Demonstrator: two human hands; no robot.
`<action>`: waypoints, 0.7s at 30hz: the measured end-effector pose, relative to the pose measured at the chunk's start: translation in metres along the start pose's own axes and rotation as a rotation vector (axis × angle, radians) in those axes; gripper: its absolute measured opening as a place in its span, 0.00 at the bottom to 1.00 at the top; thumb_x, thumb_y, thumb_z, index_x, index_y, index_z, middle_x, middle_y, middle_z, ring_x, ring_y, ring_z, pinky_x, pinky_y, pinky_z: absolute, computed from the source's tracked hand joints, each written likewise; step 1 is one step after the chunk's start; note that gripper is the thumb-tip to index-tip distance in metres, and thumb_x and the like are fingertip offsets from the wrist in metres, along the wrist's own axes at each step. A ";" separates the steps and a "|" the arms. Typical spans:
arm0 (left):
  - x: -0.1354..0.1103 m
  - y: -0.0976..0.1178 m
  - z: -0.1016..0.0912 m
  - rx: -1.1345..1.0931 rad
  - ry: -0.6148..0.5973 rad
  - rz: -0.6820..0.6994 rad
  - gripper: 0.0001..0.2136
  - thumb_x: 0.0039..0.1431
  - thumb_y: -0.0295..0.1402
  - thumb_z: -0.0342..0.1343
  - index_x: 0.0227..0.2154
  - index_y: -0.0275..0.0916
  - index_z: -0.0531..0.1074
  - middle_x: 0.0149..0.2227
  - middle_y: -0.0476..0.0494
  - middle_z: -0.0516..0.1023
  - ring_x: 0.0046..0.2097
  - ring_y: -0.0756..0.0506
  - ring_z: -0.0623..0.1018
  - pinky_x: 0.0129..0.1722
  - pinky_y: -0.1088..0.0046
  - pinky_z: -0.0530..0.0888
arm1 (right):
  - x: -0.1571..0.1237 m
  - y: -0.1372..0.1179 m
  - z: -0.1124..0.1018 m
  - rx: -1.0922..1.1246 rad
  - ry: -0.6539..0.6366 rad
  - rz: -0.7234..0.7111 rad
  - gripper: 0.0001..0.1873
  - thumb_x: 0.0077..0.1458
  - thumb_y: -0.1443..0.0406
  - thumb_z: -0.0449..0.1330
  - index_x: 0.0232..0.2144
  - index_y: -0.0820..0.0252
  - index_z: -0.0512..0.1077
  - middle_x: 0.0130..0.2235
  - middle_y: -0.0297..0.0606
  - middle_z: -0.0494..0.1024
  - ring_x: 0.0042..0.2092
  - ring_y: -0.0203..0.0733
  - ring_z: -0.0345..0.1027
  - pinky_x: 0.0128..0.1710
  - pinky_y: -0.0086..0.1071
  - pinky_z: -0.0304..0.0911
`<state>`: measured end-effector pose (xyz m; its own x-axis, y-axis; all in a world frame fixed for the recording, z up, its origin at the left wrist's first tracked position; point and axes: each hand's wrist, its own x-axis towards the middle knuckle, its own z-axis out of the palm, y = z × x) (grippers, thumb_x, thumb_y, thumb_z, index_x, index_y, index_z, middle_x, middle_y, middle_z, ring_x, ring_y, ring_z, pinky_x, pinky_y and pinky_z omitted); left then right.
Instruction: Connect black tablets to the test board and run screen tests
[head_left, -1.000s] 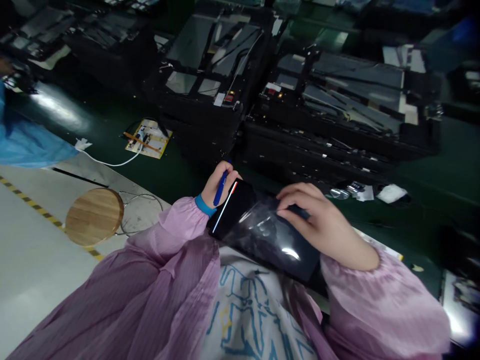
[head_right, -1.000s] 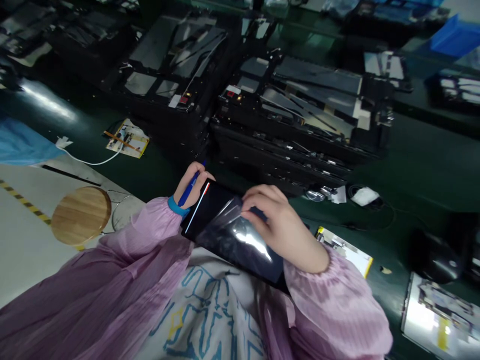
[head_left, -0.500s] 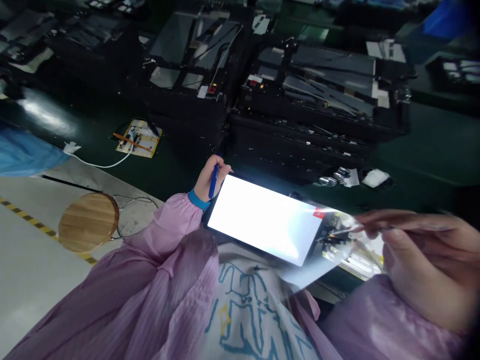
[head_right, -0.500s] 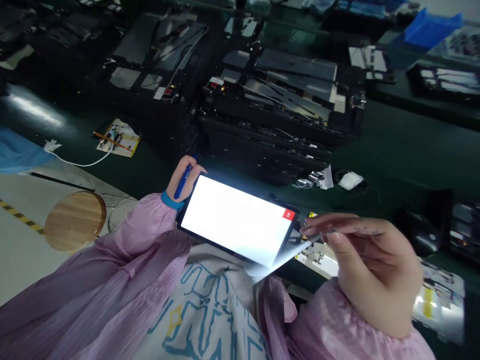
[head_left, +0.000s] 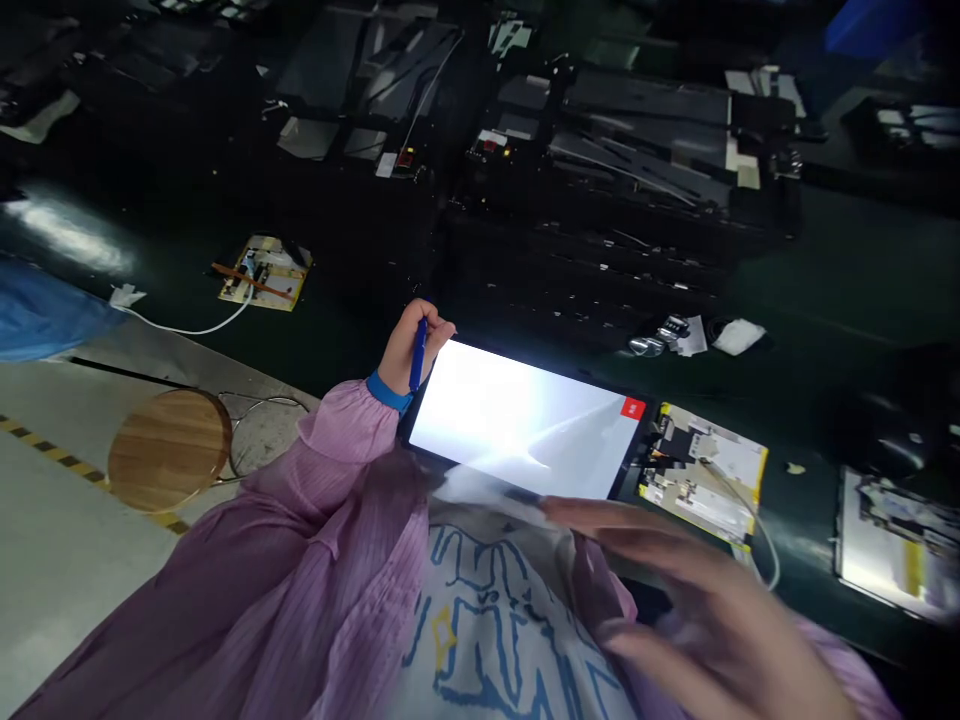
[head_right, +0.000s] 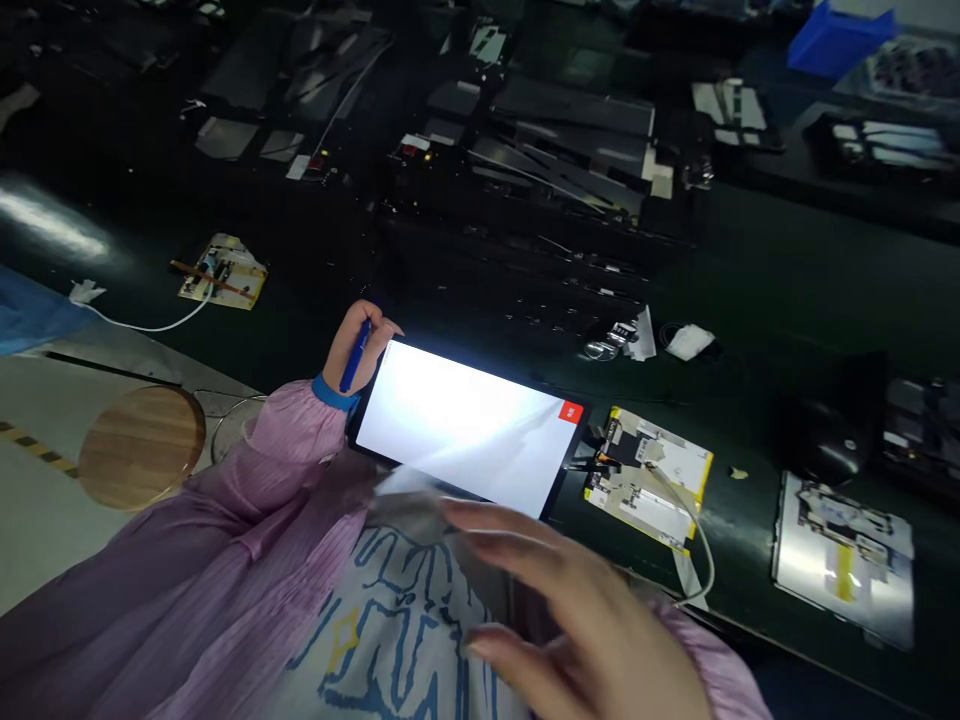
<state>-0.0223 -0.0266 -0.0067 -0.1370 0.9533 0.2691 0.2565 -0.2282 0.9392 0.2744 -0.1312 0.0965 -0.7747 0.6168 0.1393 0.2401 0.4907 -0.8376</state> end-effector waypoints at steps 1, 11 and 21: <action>0.000 0.000 0.000 0.010 0.003 0.003 0.16 0.57 0.48 0.54 0.29 0.40 0.59 0.28 0.50 0.69 0.29 0.51 0.71 0.31 0.72 0.67 | 0.009 -0.003 0.008 0.006 -0.039 -0.026 0.29 0.58 0.65 0.55 0.60 0.50 0.50 0.58 0.45 0.67 0.60 0.46 0.61 0.54 0.41 0.68; 0.004 0.001 0.001 -0.024 0.002 -0.012 0.18 0.54 0.49 0.56 0.30 0.41 0.58 0.27 0.50 0.71 0.27 0.51 0.71 0.29 0.73 0.68 | 0.032 -0.020 0.035 0.020 -0.262 -0.255 0.27 0.60 0.60 0.54 0.59 0.64 0.55 0.58 0.54 0.66 0.60 0.46 0.60 0.55 0.38 0.65; 0.004 0.003 0.003 -0.047 0.004 -0.049 0.17 0.55 0.48 0.57 0.30 0.41 0.59 0.28 0.49 0.71 0.28 0.50 0.72 0.29 0.72 0.68 | 0.021 0.037 -0.027 0.476 0.611 0.022 0.14 0.54 0.55 0.59 0.44 0.43 0.70 0.34 0.37 0.74 0.34 0.43 0.70 0.34 0.41 0.70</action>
<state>-0.0193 -0.0225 -0.0038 -0.1521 0.9628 0.2235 0.2042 -0.1907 0.9602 0.2829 -0.0838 0.0830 -0.2796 0.9211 0.2709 -0.1326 0.2425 -0.9611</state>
